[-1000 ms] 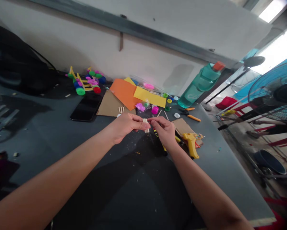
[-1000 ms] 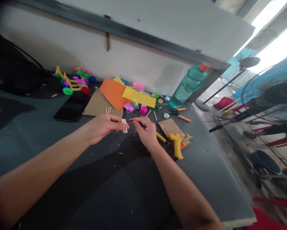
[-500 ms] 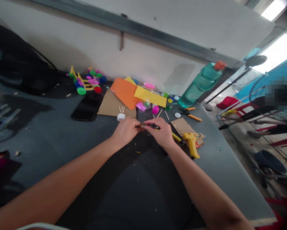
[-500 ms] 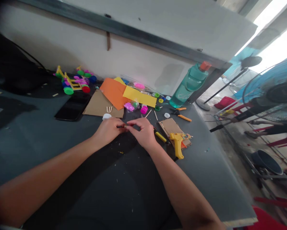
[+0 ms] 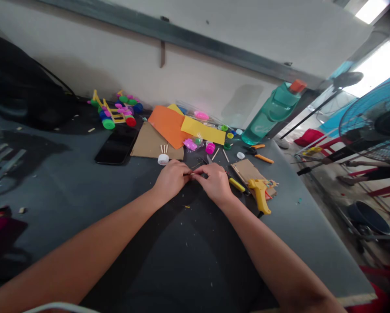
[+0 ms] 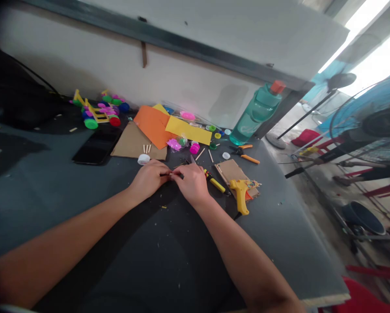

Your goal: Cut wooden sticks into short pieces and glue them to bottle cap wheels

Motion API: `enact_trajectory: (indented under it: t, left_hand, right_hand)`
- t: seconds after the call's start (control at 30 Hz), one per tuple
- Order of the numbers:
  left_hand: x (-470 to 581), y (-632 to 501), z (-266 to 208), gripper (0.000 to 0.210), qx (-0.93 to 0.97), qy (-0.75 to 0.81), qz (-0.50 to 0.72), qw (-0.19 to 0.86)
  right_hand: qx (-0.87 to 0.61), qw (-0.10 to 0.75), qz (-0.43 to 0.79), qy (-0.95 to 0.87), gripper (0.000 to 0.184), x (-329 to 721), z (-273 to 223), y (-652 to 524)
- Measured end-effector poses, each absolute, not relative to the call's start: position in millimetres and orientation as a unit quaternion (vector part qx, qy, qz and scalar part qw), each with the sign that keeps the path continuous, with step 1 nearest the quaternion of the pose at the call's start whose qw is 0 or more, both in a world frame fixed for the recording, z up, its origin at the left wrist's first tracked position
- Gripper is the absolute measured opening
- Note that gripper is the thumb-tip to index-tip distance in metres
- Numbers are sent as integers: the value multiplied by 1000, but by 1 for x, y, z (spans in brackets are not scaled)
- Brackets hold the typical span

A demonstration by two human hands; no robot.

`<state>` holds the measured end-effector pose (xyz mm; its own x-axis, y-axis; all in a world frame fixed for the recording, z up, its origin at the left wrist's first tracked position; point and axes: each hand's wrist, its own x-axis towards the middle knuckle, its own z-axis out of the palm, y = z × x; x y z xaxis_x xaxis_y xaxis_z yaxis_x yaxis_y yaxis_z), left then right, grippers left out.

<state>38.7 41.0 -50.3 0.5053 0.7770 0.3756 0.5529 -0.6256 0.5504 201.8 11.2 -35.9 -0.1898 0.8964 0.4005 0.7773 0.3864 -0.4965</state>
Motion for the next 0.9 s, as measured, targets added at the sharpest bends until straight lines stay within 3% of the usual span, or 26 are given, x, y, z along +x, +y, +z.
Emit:
enact_trajectory:
  t: [0.6,0.9]
  left_hand:
    - [36,48,-53,12,850,395,289,196]
    - [36,47,-52,12,845,399,293,203]
  right_hand:
    - [-533,361,140,-752,7,199,-39,14]
    - [-523,332,101,-778,12,195,-32,13]
